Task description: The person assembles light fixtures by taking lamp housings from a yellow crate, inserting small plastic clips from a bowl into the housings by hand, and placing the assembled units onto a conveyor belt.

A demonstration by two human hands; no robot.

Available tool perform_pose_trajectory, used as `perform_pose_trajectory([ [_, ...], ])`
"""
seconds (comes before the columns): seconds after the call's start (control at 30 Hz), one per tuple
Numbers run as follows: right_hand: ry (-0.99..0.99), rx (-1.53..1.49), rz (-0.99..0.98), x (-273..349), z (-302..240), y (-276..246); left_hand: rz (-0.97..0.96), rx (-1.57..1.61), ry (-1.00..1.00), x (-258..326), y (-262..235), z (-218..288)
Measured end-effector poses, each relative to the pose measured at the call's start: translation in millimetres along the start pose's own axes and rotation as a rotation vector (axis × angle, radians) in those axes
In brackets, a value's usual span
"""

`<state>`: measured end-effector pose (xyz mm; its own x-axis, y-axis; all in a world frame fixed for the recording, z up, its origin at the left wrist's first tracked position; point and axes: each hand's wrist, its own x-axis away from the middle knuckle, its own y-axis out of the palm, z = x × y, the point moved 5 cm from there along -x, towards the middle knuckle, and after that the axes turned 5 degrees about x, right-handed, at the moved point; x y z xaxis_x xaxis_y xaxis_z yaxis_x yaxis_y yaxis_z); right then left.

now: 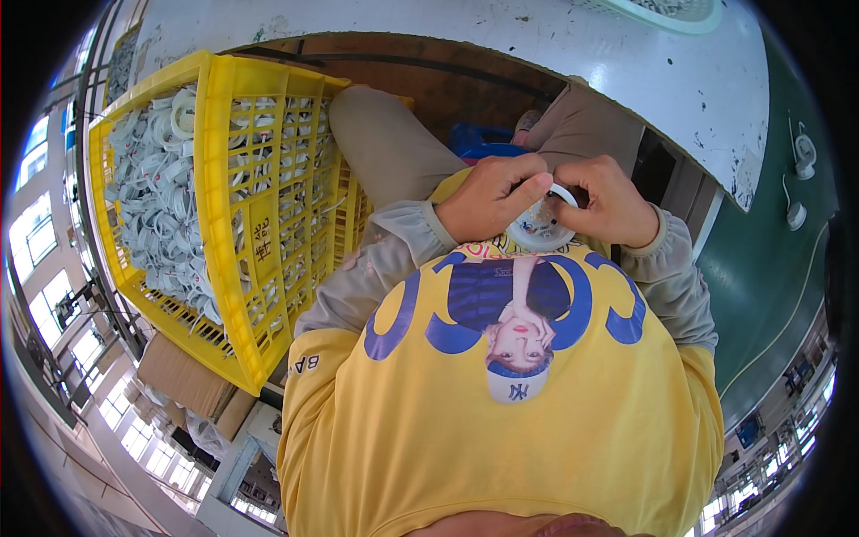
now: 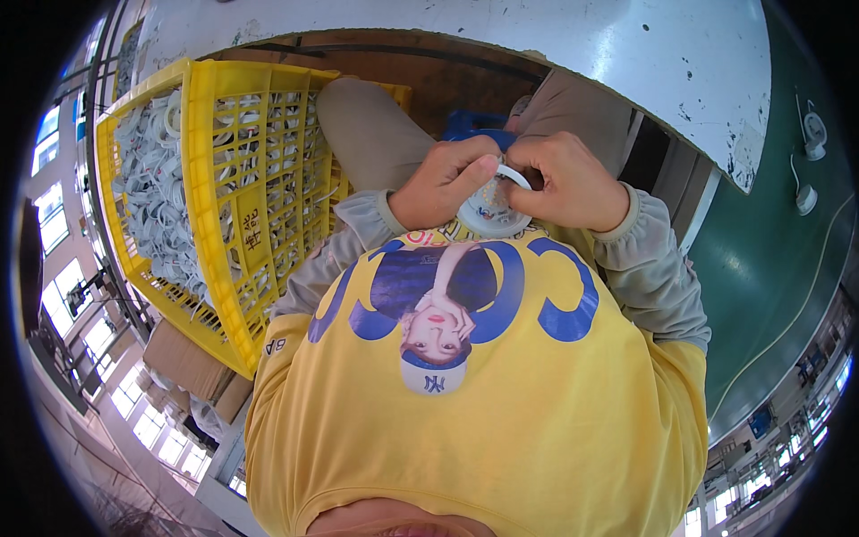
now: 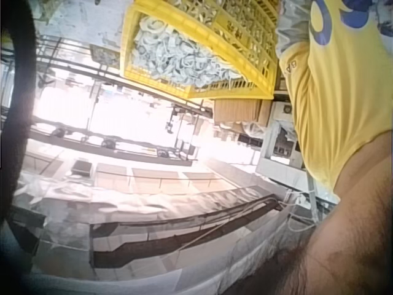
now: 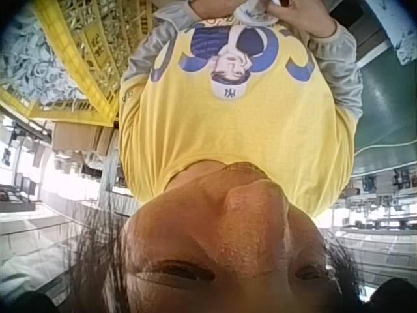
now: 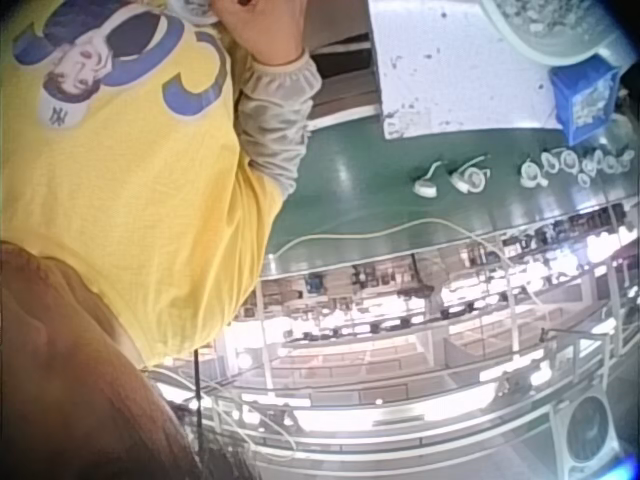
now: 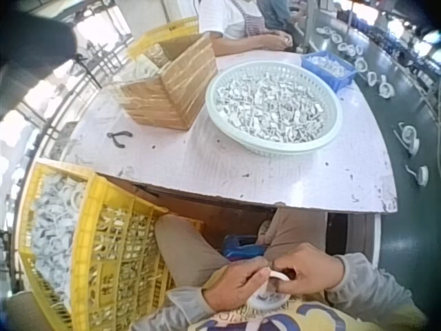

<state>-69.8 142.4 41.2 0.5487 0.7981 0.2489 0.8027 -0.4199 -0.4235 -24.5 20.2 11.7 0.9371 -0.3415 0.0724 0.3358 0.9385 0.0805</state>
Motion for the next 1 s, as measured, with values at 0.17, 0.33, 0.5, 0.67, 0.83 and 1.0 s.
perform_pose_trajectory([
  [0.17, -0.003, -0.009, -0.015, 0.4, 2.0, 0.9, -0.002, 0.012, 0.001, 1.5, 0.1, -1.5],
  [0.33, -0.018, -0.027, 0.009, 1.4, 4.3, 3.9, -0.016, 0.028, -0.012, 0.5, 0.6, 1.8],
  [0.5, -0.007, -0.045, -0.001, 1.1, 5.2, 3.7, -0.005, -0.018, 0.019, 1.1, 0.8, 2.6],
  [0.67, -0.021, -0.045, -0.002, 0.5, 3.3, 3.7, -0.002, -0.044, 0.014, 1.7, 0.4, 3.6],
  [0.83, -0.004, -0.03, -0.021, 0.5, -1.9, 2.0, -0.009, -0.024, 0.037, 2.5, 0.3, 2.3],
  [1.0, 0.02, -0.088, -0.001, 0.0, 5.6, 6.7, -0.025, -0.015, 0.052, 2.8, 0.3, 0.4],
])
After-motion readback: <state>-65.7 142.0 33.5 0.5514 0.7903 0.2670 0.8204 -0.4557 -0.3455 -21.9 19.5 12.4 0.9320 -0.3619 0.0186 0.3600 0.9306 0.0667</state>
